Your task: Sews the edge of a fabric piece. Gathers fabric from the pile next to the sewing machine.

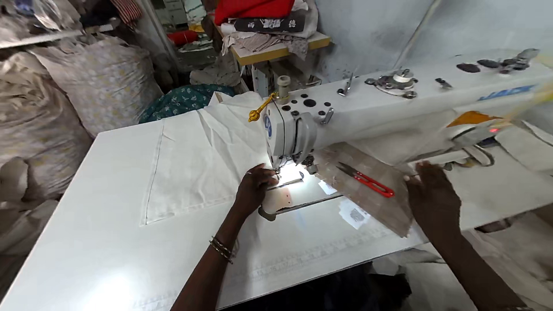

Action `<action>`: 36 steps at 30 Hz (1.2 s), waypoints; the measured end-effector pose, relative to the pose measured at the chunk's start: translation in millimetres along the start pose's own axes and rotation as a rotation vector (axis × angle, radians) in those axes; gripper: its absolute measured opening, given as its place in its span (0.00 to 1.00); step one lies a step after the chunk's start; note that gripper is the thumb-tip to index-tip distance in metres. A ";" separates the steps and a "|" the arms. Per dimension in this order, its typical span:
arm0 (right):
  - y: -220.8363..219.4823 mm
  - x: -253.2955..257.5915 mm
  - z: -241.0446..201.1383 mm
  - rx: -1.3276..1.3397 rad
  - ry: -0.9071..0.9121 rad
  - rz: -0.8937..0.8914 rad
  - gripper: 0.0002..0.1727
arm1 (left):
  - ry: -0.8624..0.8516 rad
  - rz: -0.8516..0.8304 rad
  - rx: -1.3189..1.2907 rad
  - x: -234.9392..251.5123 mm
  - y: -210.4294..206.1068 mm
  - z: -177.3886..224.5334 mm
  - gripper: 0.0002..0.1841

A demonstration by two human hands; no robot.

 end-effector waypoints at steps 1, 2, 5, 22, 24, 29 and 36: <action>5.4 -0.7 -19.1 0.021 0.020 -0.004 0.26 | 0.029 0.033 0.025 1.9 0.9 2.9 0.12; 7.7 -2.0 -38.4 0.046 0.040 -0.034 0.23 | 0.077 0.069 0.062 5.4 1.6 5.1 0.12; -16.5 -13.3 -67.2 -0.002 0.061 -0.191 0.21 | 0.273 0.179 0.244 22.6 -1.3 5.0 0.18; -33.8 -81.9 -250.0 0.018 -0.133 -0.874 0.27 | 0.677 0.327 0.445 2.5 6.5 11.6 0.18; -53.5 -73.1 -263.6 -0.052 -0.104 -0.834 0.26 | 0.678 0.349 0.433 -1.3 9.4 11.2 0.18; -83.6 -48.9 -276.7 -0.080 -0.087 -0.845 0.22 | 0.703 0.333 0.433 -1.5 9.5 12.0 0.17; -31.2 -37.5 -159.9 0.003 0.091 -0.229 0.17 | 0.089 0.320 0.745 -73.2 26.6 19.4 0.32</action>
Point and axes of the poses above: each hand's wrist, its own x-axis towards the middle knuckle, its own y-axis out of the back of the hand, z = x × y, the point moved 6 cm from there along x, towards the middle knuckle, and after that the axes turned 13 degrees about z, right-handed, at the moved point
